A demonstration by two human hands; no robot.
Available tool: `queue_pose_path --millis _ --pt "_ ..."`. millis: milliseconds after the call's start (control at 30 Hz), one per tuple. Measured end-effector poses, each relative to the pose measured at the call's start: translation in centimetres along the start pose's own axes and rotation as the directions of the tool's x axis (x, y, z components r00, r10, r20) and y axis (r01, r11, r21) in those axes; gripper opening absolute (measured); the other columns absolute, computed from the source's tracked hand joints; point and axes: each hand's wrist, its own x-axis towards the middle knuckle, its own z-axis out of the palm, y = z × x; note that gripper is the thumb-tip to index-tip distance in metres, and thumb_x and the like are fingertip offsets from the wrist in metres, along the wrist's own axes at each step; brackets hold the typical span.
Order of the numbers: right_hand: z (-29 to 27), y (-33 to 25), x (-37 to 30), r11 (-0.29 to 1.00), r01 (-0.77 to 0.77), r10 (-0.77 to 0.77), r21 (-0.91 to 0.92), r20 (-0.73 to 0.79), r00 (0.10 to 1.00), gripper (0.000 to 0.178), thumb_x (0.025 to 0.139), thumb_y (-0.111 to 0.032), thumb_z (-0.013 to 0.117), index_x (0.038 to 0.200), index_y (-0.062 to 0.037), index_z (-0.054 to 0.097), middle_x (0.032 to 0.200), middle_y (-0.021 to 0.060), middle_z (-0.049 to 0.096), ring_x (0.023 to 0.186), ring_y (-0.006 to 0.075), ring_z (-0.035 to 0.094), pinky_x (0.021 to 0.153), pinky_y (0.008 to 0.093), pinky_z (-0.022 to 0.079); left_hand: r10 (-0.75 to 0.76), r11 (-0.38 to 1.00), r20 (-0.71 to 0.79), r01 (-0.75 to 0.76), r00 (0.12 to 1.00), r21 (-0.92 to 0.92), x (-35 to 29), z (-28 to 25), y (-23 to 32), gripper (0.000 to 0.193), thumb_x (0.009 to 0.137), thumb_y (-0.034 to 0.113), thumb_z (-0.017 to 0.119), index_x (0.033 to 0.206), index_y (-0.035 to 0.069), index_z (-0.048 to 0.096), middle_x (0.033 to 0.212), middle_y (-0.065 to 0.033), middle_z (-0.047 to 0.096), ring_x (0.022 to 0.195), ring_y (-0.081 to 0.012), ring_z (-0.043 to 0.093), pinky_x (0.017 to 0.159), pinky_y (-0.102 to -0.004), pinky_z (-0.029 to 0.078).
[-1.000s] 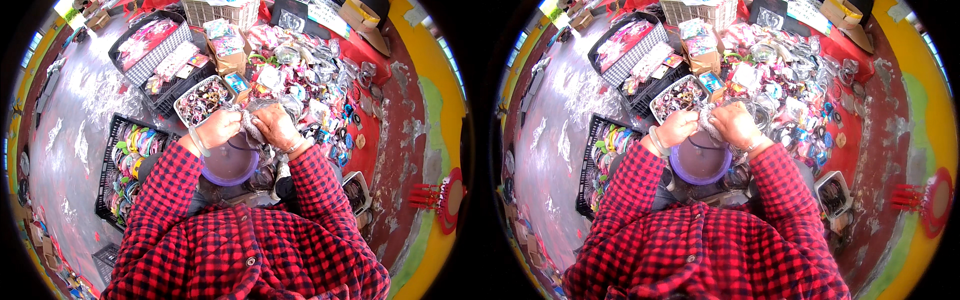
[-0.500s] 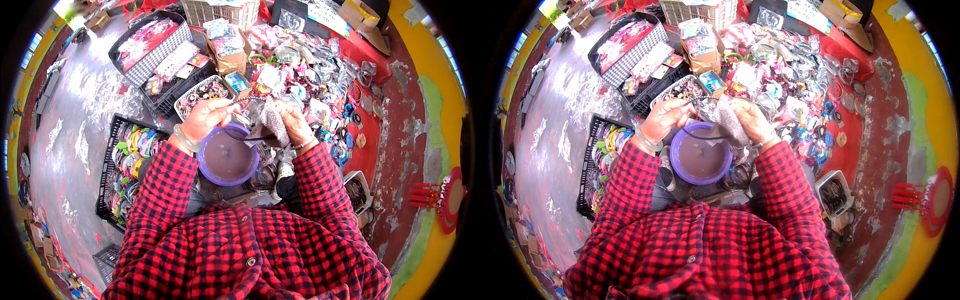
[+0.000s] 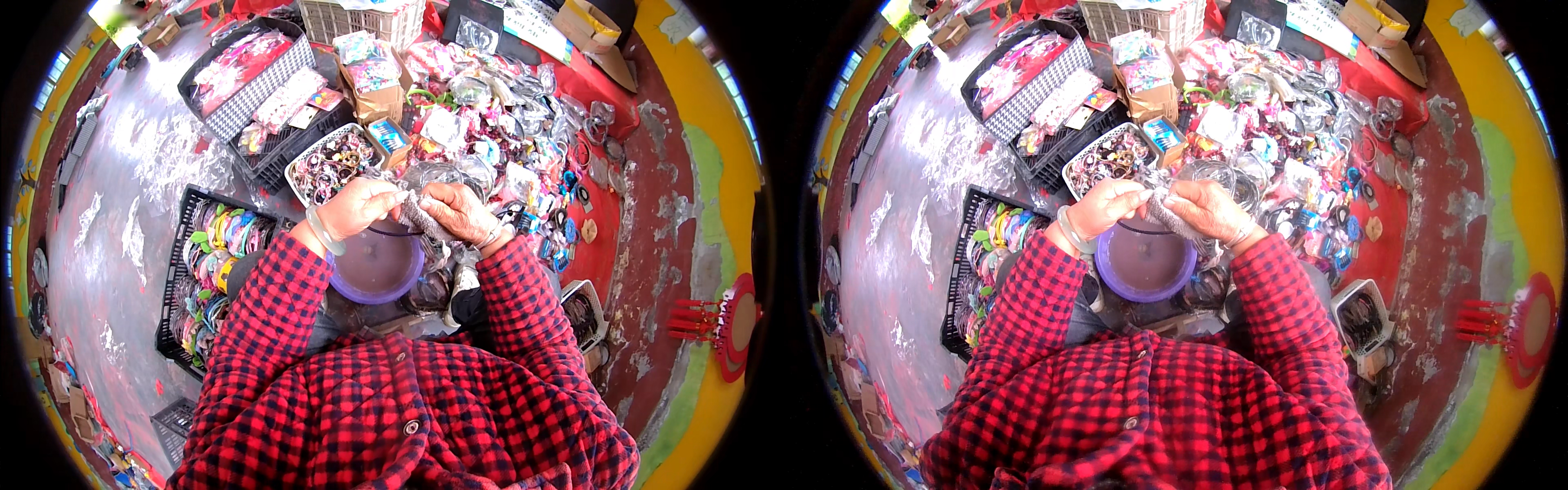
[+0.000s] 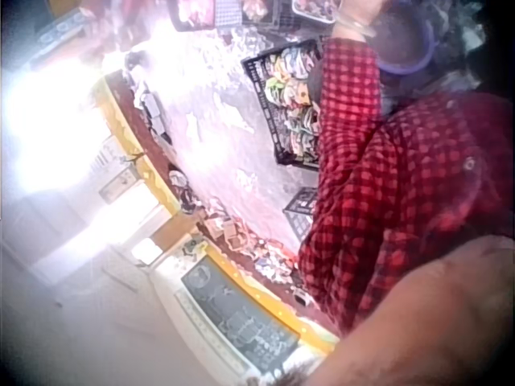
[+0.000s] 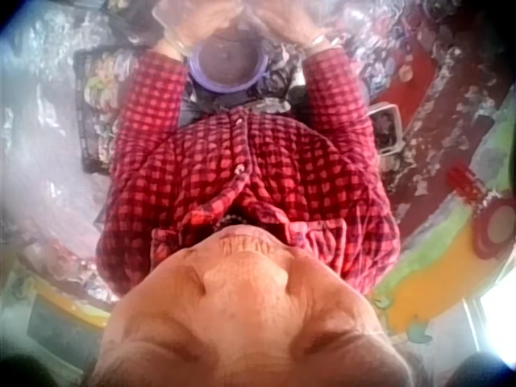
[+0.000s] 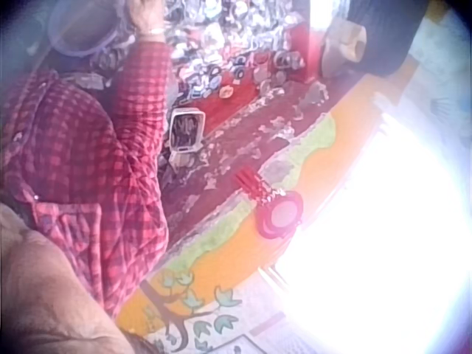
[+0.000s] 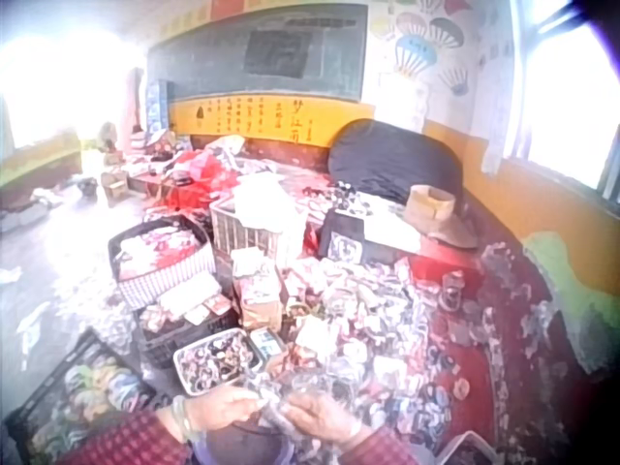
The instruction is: The person sits on the floor and sorts through various small accessories, including hair ties and elastic bands, from plastic bags and crates. They pick up items, separate them, and place them into a purple bowl or back into the crates.
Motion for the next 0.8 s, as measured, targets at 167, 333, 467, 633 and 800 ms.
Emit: queue_pose_path --millis 167,333,467,633,800 --pt "-0.2 0.3 -0.1 0.982 -0.034 0.026 0.184 0.045 0.999 0.022 0.092 -0.022 0.049 0.085 -0.003 0.058 0.066 -0.0013 0.048 0.063 0.0071 0.043 0.058 0.0249 0.038 0.129 0.992 -0.058 -0.129 0.99 -0.001 -0.3 -0.2 0.5 0.031 0.091 0.024 0.047 0.068 0.004 0.058 0.063 0.0035 0.05 0.059 -0.0046 0.041 0.055 -0.0201 0.033" --pt "-0.9 2.0 -0.4 0.95 -0.05 0.016 0.308 0.111 0.994 0.025 0.093 -0.024 0.049 0.08 -0.0027 0.055 0.07 -0.0053 0.043 0.066 0.0051 0.037 0.059 0.0232 0.035 0.151 0.986 -0.09 -0.157 0.984 -0.061 -0.7 -0.9 1.3 0.031 0.091 0.023 0.05 0.069 0.002 0.056 0.064 0.0011 0.051 0.058 -0.0052 0.04 0.054 -0.0203 0.031" --pt "-1.3 1.6 -0.7 0.813 -0.133 0.087 0.566 0.106 0.99 0.02 0.092 -0.02 0.05 0.087 -0.0032 0.059 0.075 -0.0065 0.051 0.071 0.0023 0.043 0.062 0.0202 0.037 0.102 0.952 -0.155 -0.141 0.983 -0.272 -0.7 -1.5 -0.1 0.03 0.091 0.021 0.05 0.068 0.002 0.055 0.062 -0.0006 0.049 0.056 -0.0063 0.036 0.053 -0.0209 0.029" --pt "-1.2 3.3 -0.7 0.833 -0.082 0.051 0.547 0.07 0.996 0.022 0.092 -0.021 0.049 0.093 -0.0022 0.06 0.081 -0.0035 0.056 0.074 0.004 0.048 0.066 0.0199 0.04 0.092 0.955 -0.147 -0.129 0.985 -0.267 -0.8 -2.0 0.0 0.031 0.092 0.02 0.049 0.068 0.001 0.053 0.06 0.0001 0.046 0.054 -0.0061 0.032 0.051 -0.0217 0.025" --pt "-0.6 5.9 0.3 0.8 -0.022 0.289 0.599 -0.353 0.89 0.026 0.094 -0.022 0.046 0.097 -0.0008 0.06 0.089 0.0028 0.062 0.078 0.0109 0.057 0.071 0.0248 0.046 -0.002 0.917 -0.129 -0.049 0.992 -0.396 -0.7 -2.4 -0.4 0.031 0.092 0.022 0.048 0.068 0.003 0.052 0.056 0.0017 0.042 0.049 -0.0057 0.03 0.048 -0.0219 0.025"
